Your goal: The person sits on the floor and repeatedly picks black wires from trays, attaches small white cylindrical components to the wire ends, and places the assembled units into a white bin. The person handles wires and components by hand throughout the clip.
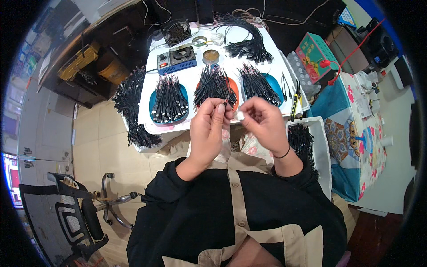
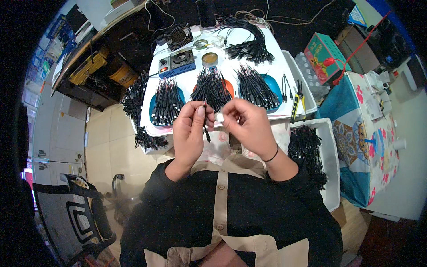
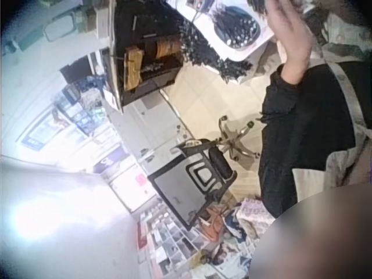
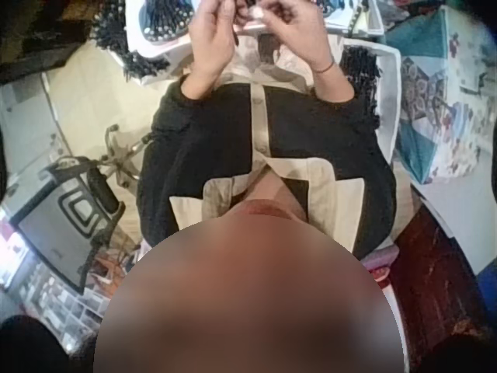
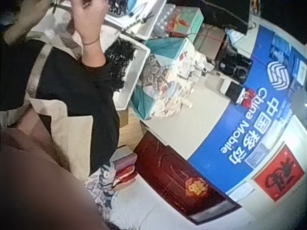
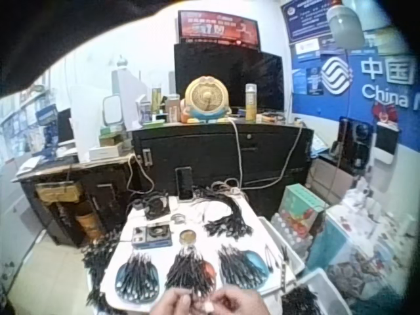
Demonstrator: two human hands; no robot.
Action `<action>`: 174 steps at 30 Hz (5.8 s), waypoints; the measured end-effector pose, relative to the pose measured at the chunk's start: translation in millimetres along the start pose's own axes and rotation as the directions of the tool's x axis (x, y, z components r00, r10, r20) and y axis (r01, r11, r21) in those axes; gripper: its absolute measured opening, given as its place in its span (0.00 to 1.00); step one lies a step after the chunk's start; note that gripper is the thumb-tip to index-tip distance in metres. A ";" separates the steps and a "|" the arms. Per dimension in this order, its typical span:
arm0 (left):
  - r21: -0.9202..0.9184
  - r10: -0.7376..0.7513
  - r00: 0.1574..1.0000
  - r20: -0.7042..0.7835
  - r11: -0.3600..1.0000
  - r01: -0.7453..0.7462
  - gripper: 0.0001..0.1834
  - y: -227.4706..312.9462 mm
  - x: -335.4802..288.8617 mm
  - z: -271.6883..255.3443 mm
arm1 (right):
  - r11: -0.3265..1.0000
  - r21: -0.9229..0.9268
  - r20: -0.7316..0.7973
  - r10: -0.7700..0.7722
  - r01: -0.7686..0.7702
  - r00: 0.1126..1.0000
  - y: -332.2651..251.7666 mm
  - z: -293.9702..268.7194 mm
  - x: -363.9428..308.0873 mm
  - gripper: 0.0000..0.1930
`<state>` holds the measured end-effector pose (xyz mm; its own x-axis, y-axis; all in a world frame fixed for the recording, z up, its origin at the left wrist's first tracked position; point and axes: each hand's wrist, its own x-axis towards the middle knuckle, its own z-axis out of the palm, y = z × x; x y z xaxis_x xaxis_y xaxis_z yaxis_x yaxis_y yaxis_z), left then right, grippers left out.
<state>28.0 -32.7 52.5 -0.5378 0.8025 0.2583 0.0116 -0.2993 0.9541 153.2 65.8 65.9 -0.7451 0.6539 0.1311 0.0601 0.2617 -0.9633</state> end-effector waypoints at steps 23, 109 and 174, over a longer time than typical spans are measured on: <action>-0.503 -0.300 0.894 0.332 0.746 0.437 0.09 4.5 0.1 -5.8 | 0.588 0.795 0.161 0.034 -0.150 0.986 10.3 10.2 7.1 0.11; -0.409 -0.371 0.918 0.141 0.823 0.396 0.09 -43.8 7.5 10.1 | 0.725 -0.677 -0.225 -0.041 -0.127 0.973 125.0 -84.5 103.1 0.08; -0.571 -0.296 0.922 0.249 0.725 0.386 0.08 -21.6 9.8 32.3 | 0.874 0.468 -0.122 -0.080 0.128 0.989 28.5 -21.7 3.9 0.07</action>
<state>49.7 -1.7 39.3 -0.2900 0.9570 -0.0060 -0.6803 -0.2018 0.7046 166.4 91.2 44.0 -0.6613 0.7124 0.2348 -0.3534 -0.0198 -0.9352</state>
